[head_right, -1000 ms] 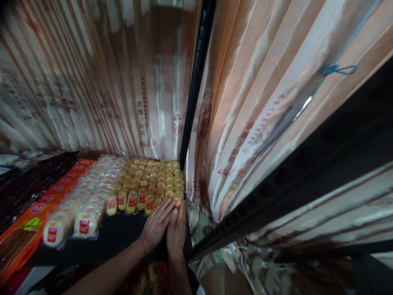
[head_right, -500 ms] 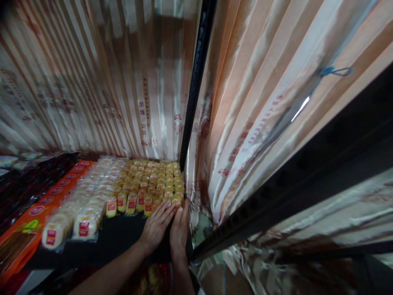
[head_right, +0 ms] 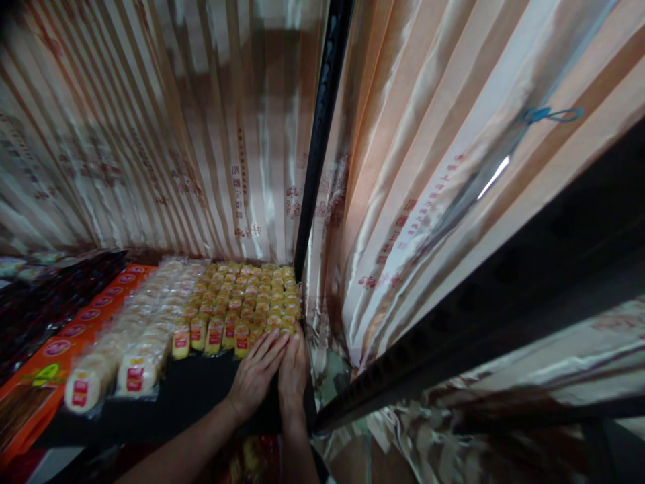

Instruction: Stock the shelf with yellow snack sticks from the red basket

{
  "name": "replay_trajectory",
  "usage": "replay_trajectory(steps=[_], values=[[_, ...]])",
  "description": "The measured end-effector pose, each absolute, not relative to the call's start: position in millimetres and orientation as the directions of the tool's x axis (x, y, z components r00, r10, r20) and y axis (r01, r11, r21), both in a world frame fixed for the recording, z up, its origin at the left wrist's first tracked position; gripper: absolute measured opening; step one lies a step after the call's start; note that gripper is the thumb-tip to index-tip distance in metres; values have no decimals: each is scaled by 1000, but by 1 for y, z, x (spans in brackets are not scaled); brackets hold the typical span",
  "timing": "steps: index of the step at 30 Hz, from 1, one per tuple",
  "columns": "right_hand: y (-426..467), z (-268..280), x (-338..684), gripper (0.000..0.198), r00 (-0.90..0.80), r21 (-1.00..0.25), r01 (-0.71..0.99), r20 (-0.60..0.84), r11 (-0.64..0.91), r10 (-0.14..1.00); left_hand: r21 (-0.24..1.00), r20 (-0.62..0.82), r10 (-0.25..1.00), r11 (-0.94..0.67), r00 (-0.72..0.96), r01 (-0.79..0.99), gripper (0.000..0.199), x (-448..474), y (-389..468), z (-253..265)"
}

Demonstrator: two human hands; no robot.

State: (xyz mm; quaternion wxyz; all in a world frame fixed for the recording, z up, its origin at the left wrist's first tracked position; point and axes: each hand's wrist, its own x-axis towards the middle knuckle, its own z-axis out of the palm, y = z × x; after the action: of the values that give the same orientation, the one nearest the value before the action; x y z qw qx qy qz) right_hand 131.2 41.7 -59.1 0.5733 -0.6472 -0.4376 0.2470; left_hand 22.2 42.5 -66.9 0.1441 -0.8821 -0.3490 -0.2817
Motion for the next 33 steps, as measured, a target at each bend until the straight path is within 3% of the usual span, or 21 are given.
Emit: replay_trajectory(steps=[5,11,24,33], values=[[45,-51,132,55,507,-963,262,199,70,839,-74,589,544,-700,598,710,41,24,43,-66],[52,-52,135,59,566,-965,263,140,-17,812,-52,644,523,-698,558,714,38,24,44,-66],[78,-69,136,67,468,-957,290,139,-3,873,18,668,524,-722,528,692,35,23,44,-67],[94,-56,145,58,583,-956,289,128,-58,802,-1,635,534,-722,558,692,40,25,45,-64]])
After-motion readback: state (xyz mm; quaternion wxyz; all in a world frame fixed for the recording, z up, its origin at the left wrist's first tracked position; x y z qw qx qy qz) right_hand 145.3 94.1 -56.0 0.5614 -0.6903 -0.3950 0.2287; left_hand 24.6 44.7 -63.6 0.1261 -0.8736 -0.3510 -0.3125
